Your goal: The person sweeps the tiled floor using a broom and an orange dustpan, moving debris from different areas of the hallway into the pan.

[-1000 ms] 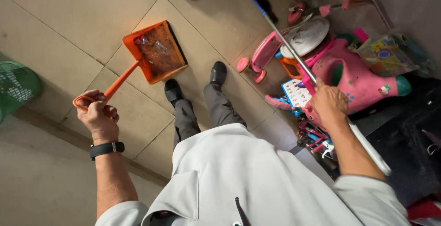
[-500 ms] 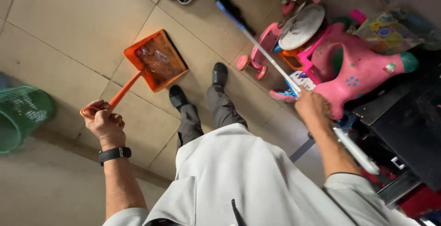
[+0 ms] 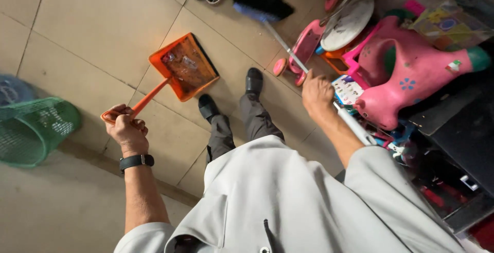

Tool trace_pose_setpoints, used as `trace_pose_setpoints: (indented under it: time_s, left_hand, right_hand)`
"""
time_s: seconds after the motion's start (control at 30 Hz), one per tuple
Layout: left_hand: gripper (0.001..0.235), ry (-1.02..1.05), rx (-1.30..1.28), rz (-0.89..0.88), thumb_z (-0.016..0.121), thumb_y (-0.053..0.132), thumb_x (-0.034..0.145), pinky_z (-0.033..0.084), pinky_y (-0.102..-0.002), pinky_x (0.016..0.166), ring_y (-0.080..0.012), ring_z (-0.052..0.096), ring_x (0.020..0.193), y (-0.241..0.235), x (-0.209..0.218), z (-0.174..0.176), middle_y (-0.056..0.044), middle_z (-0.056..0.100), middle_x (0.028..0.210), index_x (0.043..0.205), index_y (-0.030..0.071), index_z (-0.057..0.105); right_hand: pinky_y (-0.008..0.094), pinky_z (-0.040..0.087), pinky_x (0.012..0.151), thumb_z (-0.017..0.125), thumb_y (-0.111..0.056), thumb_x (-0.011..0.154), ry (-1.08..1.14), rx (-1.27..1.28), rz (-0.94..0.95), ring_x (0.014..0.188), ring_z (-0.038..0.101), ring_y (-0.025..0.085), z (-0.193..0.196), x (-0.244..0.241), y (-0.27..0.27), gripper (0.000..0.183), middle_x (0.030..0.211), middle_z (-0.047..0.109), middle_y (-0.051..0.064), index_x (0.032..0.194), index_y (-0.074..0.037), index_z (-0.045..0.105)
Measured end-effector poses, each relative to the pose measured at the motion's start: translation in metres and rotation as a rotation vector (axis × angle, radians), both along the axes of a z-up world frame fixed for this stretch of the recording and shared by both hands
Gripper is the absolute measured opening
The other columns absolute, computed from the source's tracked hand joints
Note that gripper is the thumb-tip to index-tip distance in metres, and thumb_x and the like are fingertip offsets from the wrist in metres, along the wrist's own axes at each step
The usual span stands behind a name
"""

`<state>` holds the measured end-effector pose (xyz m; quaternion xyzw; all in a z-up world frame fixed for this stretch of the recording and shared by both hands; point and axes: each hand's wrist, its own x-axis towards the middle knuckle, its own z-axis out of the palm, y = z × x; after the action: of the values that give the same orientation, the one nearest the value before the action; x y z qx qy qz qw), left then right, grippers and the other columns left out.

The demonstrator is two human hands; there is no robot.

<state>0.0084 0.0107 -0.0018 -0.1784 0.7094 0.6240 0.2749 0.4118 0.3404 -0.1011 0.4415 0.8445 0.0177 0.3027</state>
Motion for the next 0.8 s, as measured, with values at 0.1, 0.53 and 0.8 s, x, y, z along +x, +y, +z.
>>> trace_pose_setpoints:
  time_s: [0.1,0.53,0.8]
  left_hand:
    - [0.029,-0.019,-0.007,-0.005,0.045,0.004,0.079,0.03,-0.027,0.04,-0.0123,0.041,0.047,0.009,-0.002,0.017,-0.001,0.057,0.088,0.105,0.013,0.054]
    - [0.023,0.034,-0.046,-0.105,0.041,0.005,0.087,0.026,-0.028,0.035,-0.0116,0.04,0.043,0.042,-0.013,0.005,-0.004,0.06,0.089,0.105,0.011,0.053]
    - [0.022,0.036,-0.067,-0.107,0.044,0.006,0.086,0.028,-0.029,0.035,-0.0123,0.041,0.043,0.056,-0.01,-0.023,-0.005,0.059,0.087,0.106,0.012,0.052]
  right_hand:
    - [0.049,0.059,0.071,0.053,-0.02,0.097,-0.046,-0.182,-0.119,0.091,0.073,0.039,0.043,0.009,-0.001,0.048,0.103,0.071,0.026,0.143,-0.009,0.055]
    - [0.054,0.057,0.088,0.052,-0.018,0.098,0.066,-0.21,-0.482,0.107,0.071,0.043,0.044,0.072,-0.061,0.032,0.112,0.072,0.023,0.124,-0.01,0.068]
    - [0.056,0.055,0.085,0.046,-0.019,0.105,0.202,-0.534,-0.355,0.096,0.072,0.044,0.053,-0.001,-0.13,0.031,0.097,0.073,0.024,0.127,-0.006,0.064]
